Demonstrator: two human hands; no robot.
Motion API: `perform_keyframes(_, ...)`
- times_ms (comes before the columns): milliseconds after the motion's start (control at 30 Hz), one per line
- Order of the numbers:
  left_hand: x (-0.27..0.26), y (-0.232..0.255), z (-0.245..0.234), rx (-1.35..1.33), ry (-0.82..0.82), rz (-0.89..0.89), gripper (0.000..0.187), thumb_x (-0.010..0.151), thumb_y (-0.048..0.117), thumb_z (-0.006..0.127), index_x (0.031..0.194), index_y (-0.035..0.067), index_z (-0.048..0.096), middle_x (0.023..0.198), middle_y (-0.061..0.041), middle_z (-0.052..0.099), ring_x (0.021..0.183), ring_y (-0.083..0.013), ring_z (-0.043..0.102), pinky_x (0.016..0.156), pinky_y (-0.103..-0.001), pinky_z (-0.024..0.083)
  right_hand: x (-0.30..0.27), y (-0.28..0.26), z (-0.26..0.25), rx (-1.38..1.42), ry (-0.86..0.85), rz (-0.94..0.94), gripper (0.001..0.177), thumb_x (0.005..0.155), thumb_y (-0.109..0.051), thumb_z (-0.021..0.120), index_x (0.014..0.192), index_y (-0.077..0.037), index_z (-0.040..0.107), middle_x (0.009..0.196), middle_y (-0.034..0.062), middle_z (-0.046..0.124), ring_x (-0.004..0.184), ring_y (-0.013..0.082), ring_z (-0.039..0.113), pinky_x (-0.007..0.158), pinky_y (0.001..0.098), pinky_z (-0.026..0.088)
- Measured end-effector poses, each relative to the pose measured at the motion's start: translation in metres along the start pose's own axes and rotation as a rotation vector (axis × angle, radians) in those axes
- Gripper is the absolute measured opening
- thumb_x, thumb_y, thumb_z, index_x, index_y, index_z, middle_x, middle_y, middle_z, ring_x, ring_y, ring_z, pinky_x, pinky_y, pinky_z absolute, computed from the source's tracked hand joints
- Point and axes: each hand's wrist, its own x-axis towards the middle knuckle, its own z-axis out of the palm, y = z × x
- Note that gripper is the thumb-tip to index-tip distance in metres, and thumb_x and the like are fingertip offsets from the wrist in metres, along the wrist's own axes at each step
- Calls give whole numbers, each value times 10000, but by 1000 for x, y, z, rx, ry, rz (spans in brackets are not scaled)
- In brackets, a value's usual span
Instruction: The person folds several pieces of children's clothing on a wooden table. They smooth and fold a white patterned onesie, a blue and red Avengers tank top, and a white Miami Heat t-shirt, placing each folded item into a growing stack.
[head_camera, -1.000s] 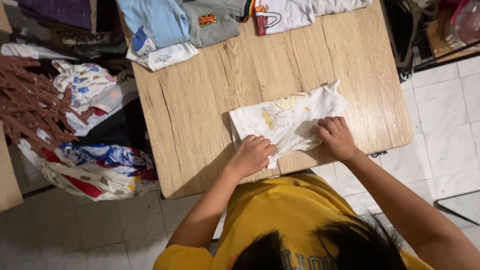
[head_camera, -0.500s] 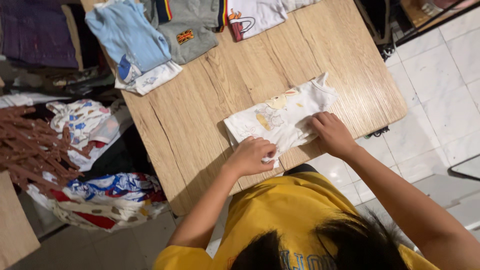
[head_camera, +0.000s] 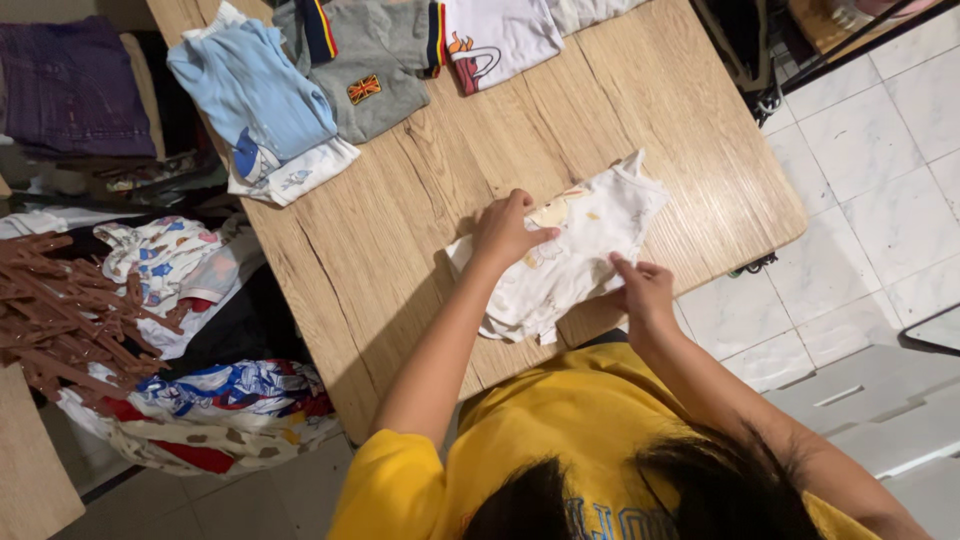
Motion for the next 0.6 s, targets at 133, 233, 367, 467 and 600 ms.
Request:
perform_keyframes(133, 15, -9, 3, -103, -139, -73, 656, 651, 518, 903, 1114, 82, 745, 1056, -143, 770, 958, -265, 739, 858, -387, 570, 12, -3, 4, -104, -142, -141, 340, 825, 36, 721, 1147, 128, 662, 992, 140, 722, 856, 210, 683, 745, 293, 555)
perform_keyframes(233, 15, -22, 0, -277, -218, -172, 574, 712, 494, 864, 1073, 56, 778, 1000, -151, 815, 846, -229, 784, 788, -370, 601, 40, -13, 13, -105, -130, -217, 420, 781, 112, 685, 1195, 77, 625, 1027, 133, 702, 871, 219, 683, 768, 315, 569)
perform_keyframes(367, -14, -40, 3, -700, -152, -448, 497, 853, 414, 774, 1142, 20, 685, 1027, -163, 781, 825, -228, 774, 741, -362, 622, 78, -38, 33, -78, -224, -499, 467, 839, 115, 594, 1301, 53, 560, 1214, 132, 663, 1063, 185, 670, 897, 285, 576)
perform_keyframes(467, -52, -47, 19, -887, 29, -485, 434, 903, 330, 726, 1164, -15, 686, 1027, -174, 781, 823, -238, 758, 713, -360, 605, 80, -51, 46, -58, -215, -514, 477, 880, 55, 609, 1343, 58, 499, 1278, 173, 620, 1099, 212, 649, 895, 299, 570)
perform_keyframes(600, -90, -47, 35, -981, 102, -545, 418, 874, 267, 723, 1169, -27, 684, 1040, -165, 790, 850, -232, 777, 717, -346, 608, 51, -49, 56, -356, -168, -289, 581, 896, -135, 742, 1341, 72, 431, 1221, 207, 610, 1039, 249, 642, 836, 338, 572)
